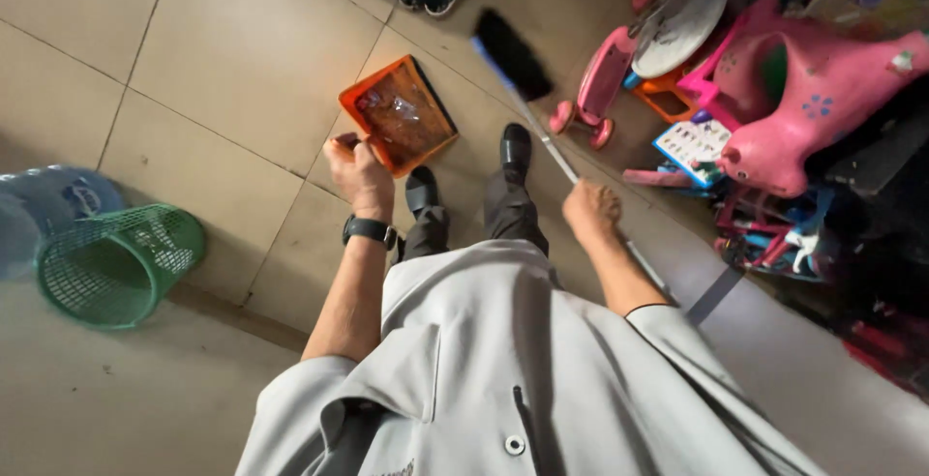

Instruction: The person sweeps the tiled floor using a broom and an orange dustpan, moving debris from different areas of the hallway into the pan.

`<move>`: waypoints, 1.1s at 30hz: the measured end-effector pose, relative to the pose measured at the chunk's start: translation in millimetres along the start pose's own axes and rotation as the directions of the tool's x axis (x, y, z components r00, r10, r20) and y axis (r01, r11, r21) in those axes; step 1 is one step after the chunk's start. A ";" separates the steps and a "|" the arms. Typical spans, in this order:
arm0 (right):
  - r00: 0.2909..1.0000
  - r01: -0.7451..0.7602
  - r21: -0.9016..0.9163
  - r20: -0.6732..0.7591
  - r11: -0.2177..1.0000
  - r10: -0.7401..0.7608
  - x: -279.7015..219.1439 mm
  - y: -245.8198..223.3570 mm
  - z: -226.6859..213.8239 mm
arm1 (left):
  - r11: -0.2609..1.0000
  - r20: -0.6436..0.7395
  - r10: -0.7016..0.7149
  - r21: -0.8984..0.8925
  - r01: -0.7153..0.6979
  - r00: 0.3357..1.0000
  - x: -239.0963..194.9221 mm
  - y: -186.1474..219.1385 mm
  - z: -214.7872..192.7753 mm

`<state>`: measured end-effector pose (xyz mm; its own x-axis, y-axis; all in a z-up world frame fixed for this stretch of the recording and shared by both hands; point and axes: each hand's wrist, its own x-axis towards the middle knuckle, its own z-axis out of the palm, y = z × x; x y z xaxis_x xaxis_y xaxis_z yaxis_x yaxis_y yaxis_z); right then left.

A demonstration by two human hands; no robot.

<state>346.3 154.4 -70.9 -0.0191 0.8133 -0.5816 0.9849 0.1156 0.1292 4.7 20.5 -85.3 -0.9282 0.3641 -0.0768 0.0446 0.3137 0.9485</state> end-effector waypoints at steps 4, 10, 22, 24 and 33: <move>0.986 0.093 0.088 0.134 0.992 -0.104 -61.6 -7.3 -11.8 | 0.979 0.030 -0.180 -0.096 0.182 0.983 9.7 6.5 -19.2; 0.998 -0.025 0.084 0.062 0.996 0.020 -139.2 55.8 -23.3 | 0.801 0.197 -0.494 -0.278 0.531 0.847 46.4 43.9 -105.7; 0.990 0.100 0.312 0.061 0.945 -0.125 -132.1 36.8 129.4 | 0.864 0.280 -0.439 -0.127 0.487 0.853 7.5 27.9 -80.9; 0.984 0.062 0.362 0.134 0.930 -0.118 -139.1 42.6 127.8 | 0.876 0.257 -0.455 -0.044 0.481 0.853 6.3 26.9 -76.1; 0.982 -0.185 0.210 0.085 0.960 0.171 -294.0 221.5 172.2 | 0.858 0.209 -0.509 0.045 0.511 0.835 8.2 28.2 -113.2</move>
<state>599.6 -157.3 -9.6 0.1642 0.7695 -0.6172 0.9852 -0.1597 0.0630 -43.5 -66.9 -24.3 -0.7204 0.3282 -0.6110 -0.4200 0.4946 0.7609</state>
